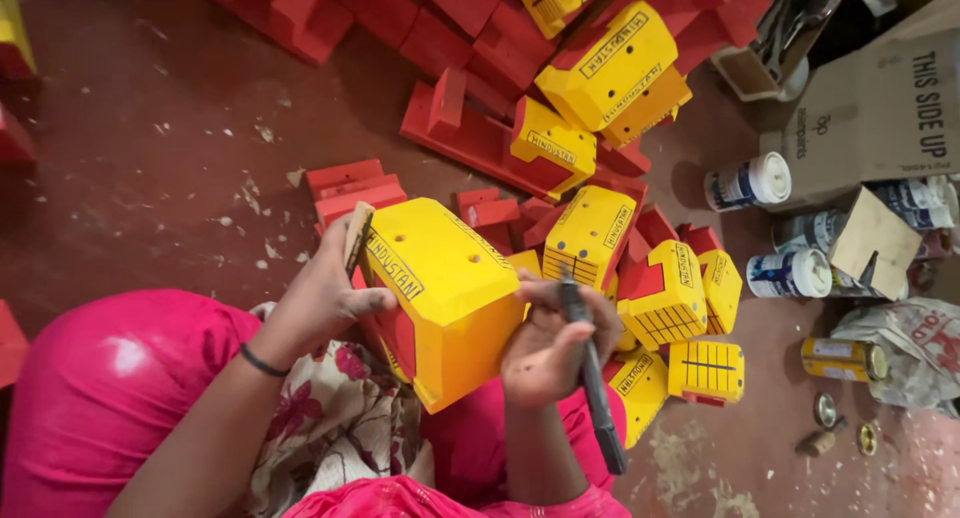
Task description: The person marks details on yellow plastic toy train parts using a black marker and a small wooden straightedge. They draw lines and dots on the front and side surfaces of the parts, then place the finished pieces aside.
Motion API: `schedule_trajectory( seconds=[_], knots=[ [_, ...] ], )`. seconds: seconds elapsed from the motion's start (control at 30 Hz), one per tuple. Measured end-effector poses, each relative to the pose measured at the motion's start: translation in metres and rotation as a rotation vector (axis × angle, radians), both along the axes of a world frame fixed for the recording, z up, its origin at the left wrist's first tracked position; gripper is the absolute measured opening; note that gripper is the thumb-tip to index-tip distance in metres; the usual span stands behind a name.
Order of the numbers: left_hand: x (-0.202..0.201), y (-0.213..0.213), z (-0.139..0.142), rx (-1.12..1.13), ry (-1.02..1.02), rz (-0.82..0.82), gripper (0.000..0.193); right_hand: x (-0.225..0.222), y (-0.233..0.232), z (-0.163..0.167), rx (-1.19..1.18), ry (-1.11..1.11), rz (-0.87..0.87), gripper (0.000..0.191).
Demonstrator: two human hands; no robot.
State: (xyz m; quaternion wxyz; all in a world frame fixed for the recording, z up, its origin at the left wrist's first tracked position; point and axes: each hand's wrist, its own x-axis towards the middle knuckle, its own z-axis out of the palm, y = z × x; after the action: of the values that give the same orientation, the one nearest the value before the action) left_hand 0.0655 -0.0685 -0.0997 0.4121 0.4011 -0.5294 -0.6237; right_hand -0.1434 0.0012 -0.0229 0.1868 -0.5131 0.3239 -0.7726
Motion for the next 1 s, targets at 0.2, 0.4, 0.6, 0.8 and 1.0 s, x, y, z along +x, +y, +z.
schedule_trajectory(
  seconds=[0.2,0.4,0.6,0.8,1.0],
  knots=[
    [0.002,0.022,-0.018,-0.028,0.0,0.072,0.131,-0.023,0.009,0.001,0.474,-0.466,0.197,0.032],
    [-0.002,0.044,-0.019,-0.027,-0.087,0.15,0.135,-0.025,0.013,-0.004,0.454,-0.118,0.127,0.034],
    [-0.018,0.054,-0.015,-0.083,-0.141,0.185,0.124,-0.042,0.004,0.006,0.409,-0.05,-0.001,0.04],
    [-0.001,0.019,-0.013,0.172,-0.11,0.105,0.069,-0.028,0.029,0.026,0.293,-0.008,-0.027,0.039],
    [-0.005,0.003,0.009,0.051,-0.371,0.299,0.042,-0.031,0.057,0.039,0.481,-0.034,0.131,0.035]
  ],
)
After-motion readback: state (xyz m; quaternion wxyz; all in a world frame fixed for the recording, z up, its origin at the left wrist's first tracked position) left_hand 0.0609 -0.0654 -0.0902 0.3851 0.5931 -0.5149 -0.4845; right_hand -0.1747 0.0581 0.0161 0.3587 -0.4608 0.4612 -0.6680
